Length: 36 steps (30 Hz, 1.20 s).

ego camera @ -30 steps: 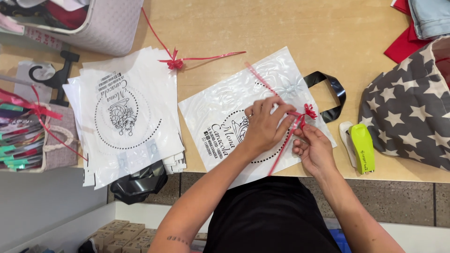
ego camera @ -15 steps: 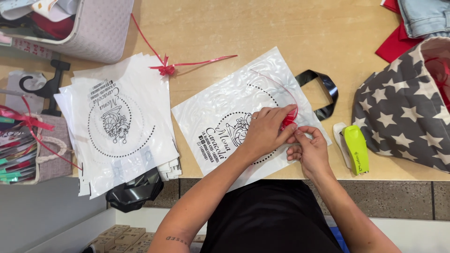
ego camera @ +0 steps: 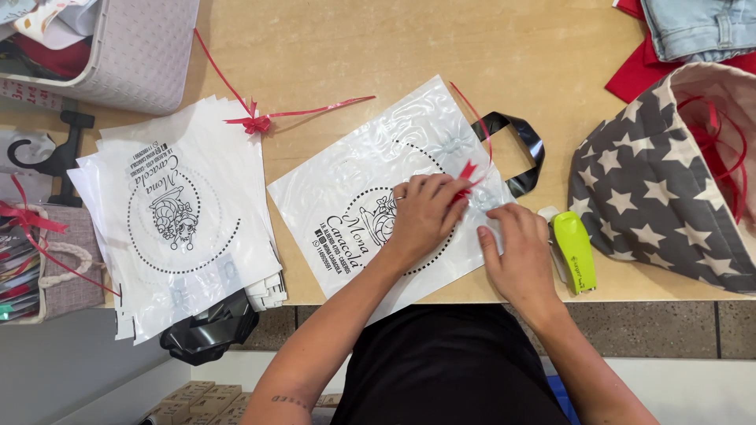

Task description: The person ties a red ribbon into a bow on a white plastic shopping bag and secures it with a green stapler. They repeat this process on a second bag, adjusting the ribbon and stapling it in place.

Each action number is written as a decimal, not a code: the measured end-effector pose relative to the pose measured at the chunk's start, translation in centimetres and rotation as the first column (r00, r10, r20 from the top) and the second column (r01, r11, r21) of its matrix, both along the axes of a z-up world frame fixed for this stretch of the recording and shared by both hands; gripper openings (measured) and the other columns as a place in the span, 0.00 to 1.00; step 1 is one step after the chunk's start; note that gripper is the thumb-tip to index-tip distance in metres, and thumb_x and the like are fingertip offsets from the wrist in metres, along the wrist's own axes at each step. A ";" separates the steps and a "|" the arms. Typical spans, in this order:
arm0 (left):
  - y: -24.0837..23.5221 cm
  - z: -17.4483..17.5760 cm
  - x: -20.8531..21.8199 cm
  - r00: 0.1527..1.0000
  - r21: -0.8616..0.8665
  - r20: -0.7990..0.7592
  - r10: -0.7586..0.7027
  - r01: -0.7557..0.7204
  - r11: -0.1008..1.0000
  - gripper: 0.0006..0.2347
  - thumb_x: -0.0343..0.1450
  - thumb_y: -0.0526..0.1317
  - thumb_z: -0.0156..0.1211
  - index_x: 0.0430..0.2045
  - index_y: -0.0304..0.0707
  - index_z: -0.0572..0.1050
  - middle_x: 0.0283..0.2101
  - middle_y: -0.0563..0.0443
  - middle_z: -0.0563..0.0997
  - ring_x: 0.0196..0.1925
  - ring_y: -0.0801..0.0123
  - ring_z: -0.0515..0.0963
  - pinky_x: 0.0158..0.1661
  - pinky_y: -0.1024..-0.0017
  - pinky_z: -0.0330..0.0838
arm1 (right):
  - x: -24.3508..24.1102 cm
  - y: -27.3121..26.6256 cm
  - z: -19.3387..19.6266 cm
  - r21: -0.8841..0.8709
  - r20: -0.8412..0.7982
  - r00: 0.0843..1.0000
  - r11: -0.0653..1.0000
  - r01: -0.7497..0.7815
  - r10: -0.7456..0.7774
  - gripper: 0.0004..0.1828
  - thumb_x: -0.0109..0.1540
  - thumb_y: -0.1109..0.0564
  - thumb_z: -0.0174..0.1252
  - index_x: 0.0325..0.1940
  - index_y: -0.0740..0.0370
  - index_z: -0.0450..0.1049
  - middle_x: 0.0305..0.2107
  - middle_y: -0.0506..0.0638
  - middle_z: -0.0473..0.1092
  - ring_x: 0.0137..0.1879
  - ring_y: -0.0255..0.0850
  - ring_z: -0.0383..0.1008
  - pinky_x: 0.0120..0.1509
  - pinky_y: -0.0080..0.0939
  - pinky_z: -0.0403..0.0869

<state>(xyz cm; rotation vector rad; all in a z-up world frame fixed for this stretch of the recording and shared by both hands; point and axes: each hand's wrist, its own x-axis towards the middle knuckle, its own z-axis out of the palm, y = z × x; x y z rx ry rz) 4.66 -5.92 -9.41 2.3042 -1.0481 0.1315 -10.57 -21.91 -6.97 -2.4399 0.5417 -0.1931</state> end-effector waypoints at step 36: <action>6.0 6.1 -2.4 0.988 0.072 -0.138 0.071 -0.061 0.996 0.23 0.71 0.43 0.52 0.64 0.52 0.73 0.60 0.54 0.77 0.61 0.54 0.71 0.53 0.54 0.60 | -8.8 -8.1 7.7 -0.322 0.067 0.953 0.910 -0.260 0.296 0.30 0.68 0.49 0.68 0.72 0.62 0.78 0.69 0.63 0.70 0.72 0.61 0.67 0.79 0.66 0.66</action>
